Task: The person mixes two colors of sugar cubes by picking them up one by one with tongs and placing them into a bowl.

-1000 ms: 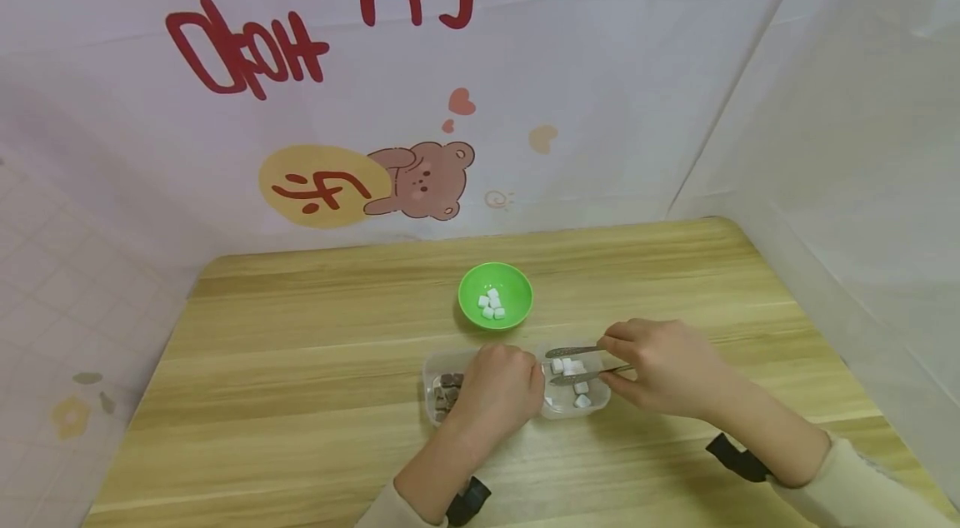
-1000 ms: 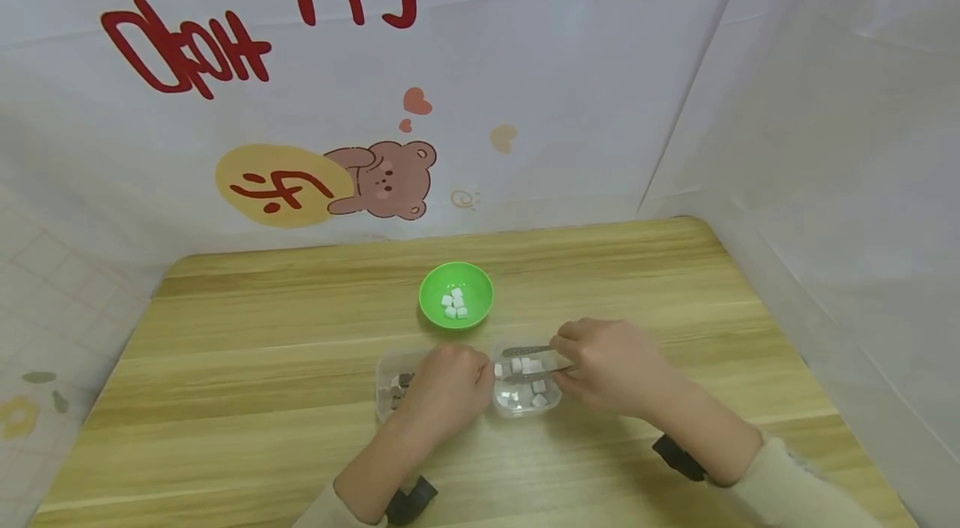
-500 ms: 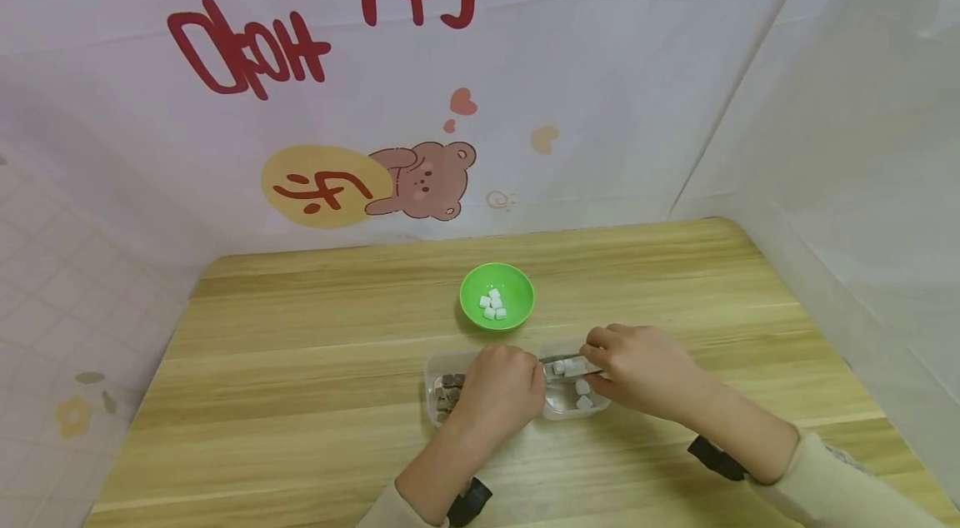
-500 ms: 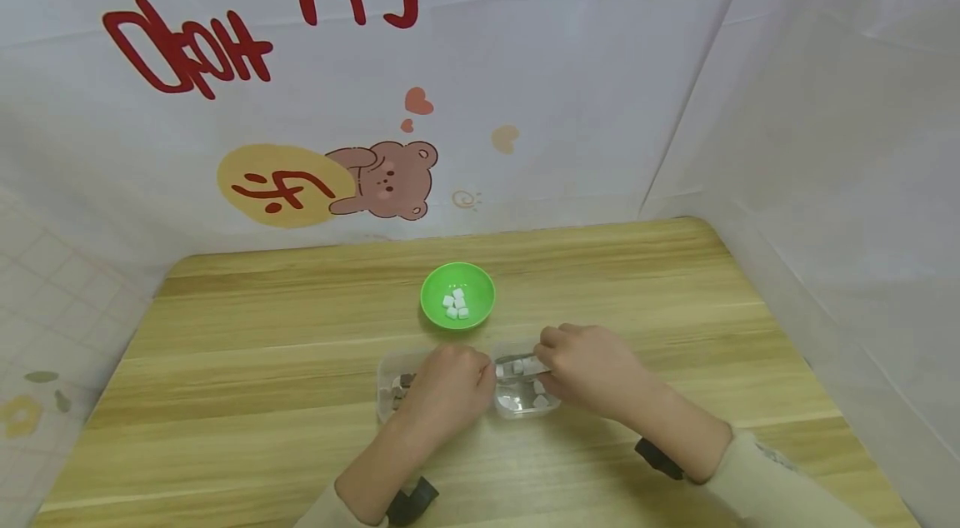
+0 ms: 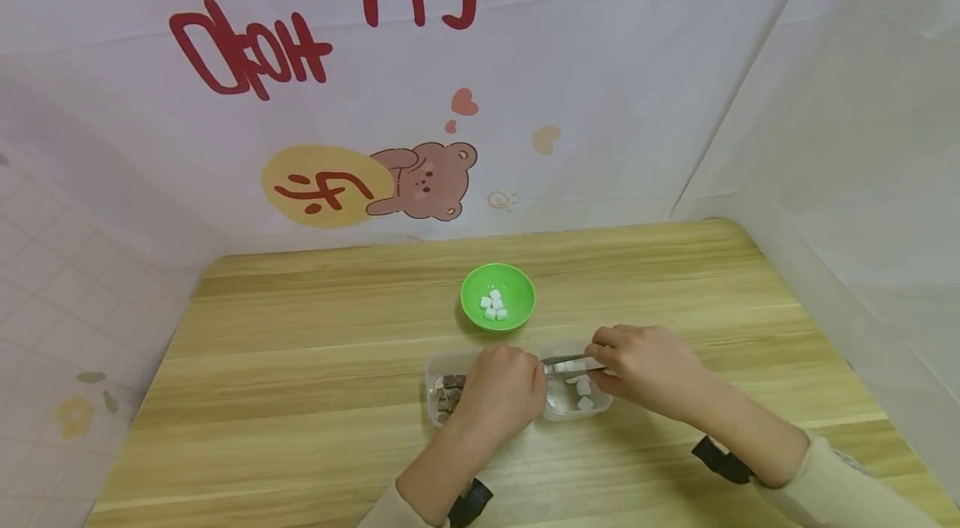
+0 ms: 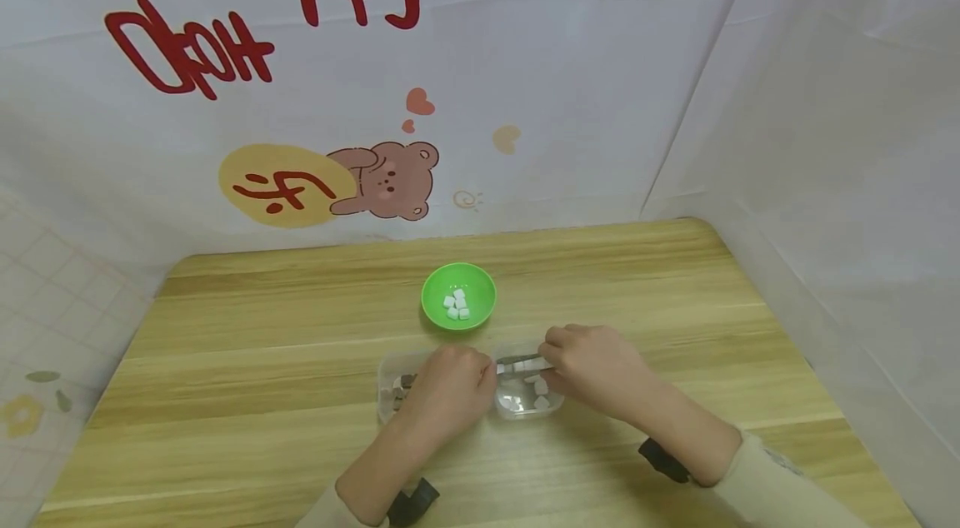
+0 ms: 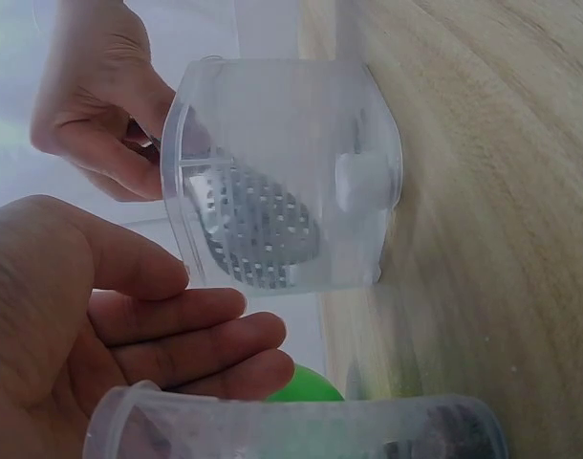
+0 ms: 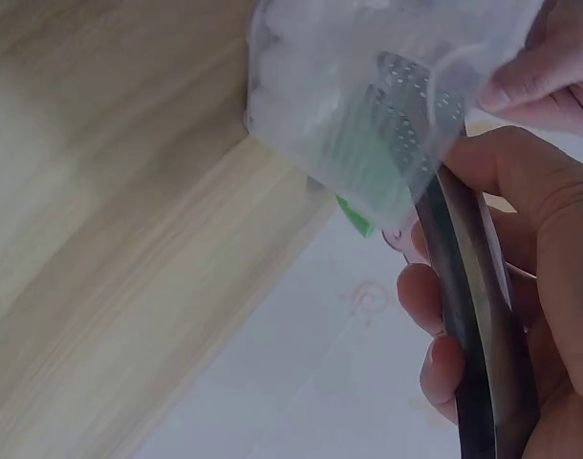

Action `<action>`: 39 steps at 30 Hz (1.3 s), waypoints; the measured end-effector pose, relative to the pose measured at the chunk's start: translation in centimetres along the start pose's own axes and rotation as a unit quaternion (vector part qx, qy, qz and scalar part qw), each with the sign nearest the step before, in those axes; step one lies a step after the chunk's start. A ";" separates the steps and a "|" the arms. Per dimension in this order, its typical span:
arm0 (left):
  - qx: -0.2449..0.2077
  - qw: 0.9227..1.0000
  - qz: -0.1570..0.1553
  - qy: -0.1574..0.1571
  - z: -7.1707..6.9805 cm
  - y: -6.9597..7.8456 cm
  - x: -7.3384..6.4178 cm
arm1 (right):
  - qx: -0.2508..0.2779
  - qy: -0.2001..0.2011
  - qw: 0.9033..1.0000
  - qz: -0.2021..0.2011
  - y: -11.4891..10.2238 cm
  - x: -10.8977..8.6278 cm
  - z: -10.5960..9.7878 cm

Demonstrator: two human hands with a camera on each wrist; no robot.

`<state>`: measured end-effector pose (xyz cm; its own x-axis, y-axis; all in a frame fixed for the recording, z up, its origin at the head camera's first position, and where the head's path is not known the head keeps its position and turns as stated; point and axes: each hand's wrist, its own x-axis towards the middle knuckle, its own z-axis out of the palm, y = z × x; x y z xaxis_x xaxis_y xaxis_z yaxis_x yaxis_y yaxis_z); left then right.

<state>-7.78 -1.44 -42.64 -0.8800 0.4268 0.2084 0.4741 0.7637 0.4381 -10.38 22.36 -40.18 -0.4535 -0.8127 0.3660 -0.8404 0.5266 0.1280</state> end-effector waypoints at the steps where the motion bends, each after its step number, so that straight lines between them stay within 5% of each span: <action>1: 0.001 1.000 0.002 0.002 0.0 0.0 0.0 | 0.004 0.004 1.000 0.003 0.0 -0.1 -0.2; 20: -0.005 1.000 -0.007 0.000 0.1 0.0 -0.1 | 0.078 0.114 0.989 0.052 2.1 -1.3 -2.6; 30: -0.005 1.000 0.000 0.009 0.0 0.0 -0.2 | 0.093 0.129 0.983 0.089 2.8 1.1 -2.1; 39: 0.004 1.000 0.005 0.012 0.0 0.0 -0.1 | 0.097 0.135 0.979 0.121 3.4 4.2 0.3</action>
<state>-7.73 -1.47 -42.67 -0.8760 0.4219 0.2335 0.4822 0.7642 0.4284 -15.23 20.72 -38.48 -0.5732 -0.5601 0.5981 -0.7703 0.6172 -0.1602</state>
